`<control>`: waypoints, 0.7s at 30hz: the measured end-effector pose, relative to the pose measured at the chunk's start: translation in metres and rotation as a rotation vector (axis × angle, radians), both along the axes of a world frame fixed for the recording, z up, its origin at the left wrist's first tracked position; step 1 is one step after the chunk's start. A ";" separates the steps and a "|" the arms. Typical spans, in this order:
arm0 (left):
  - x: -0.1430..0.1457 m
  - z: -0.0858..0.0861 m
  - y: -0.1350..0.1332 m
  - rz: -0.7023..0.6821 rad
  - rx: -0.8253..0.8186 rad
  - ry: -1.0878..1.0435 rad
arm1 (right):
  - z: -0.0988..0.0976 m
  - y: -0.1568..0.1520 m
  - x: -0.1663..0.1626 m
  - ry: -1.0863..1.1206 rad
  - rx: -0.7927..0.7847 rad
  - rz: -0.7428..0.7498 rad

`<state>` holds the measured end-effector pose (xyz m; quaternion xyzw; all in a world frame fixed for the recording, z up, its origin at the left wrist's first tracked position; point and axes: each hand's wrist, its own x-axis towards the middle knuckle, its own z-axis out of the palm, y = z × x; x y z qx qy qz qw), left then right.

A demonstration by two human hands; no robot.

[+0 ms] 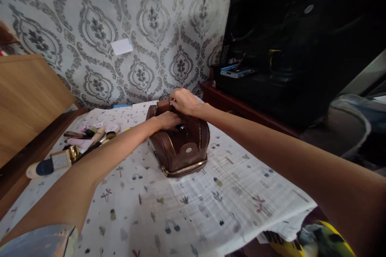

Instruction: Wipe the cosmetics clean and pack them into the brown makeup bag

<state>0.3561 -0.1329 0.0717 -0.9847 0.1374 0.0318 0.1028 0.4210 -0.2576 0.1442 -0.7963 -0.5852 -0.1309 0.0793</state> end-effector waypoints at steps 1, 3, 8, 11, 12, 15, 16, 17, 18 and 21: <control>-0.001 0.002 -0.002 0.016 0.003 0.024 | 0.001 0.000 -0.001 0.008 0.017 0.000; -0.001 0.006 -0.006 0.049 0.000 0.049 | 0.003 -0.001 -0.003 0.024 0.053 0.005; -0.003 0.030 -0.008 0.189 -0.034 -0.093 | 0.010 -0.012 -0.011 0.075 0.181 0.055; -0.018 0.055 0.001 0.325 -0.094 -0.262 | 0.007 -0.026 -0.016 0.127 0.389 0.119; -0.026 0.063 0.006 0.363 -0.144 -0.353 | 0.004 -0.031 -0.018 0.147 0.467 0.146; -0.060 0.076 0.019 0.382 -0.304 -0.594 | -0.009 -0.046 -0.026 0.208 0.624 0.248; -0.073 0.075 0.023 0.380 -0.347 -0.640 | -0.014 -0.052 -0.030 0.226 0.641 0.284; -0.087 0.071 0.025 0.390 -0.384 -0.669 | -0.020 -0.057 -0.035 0.239 0.646 0.320; -0.102 0.063 0.027 0.415 -0.414 -0.682 | -0.025 -0.062 -0.041 0.249 0.650 0.351; -0.148 0.022 0.024 0.509 -0.446 -0.653 | -0.039 -0.079 -0.064 0.242 0.676 0.436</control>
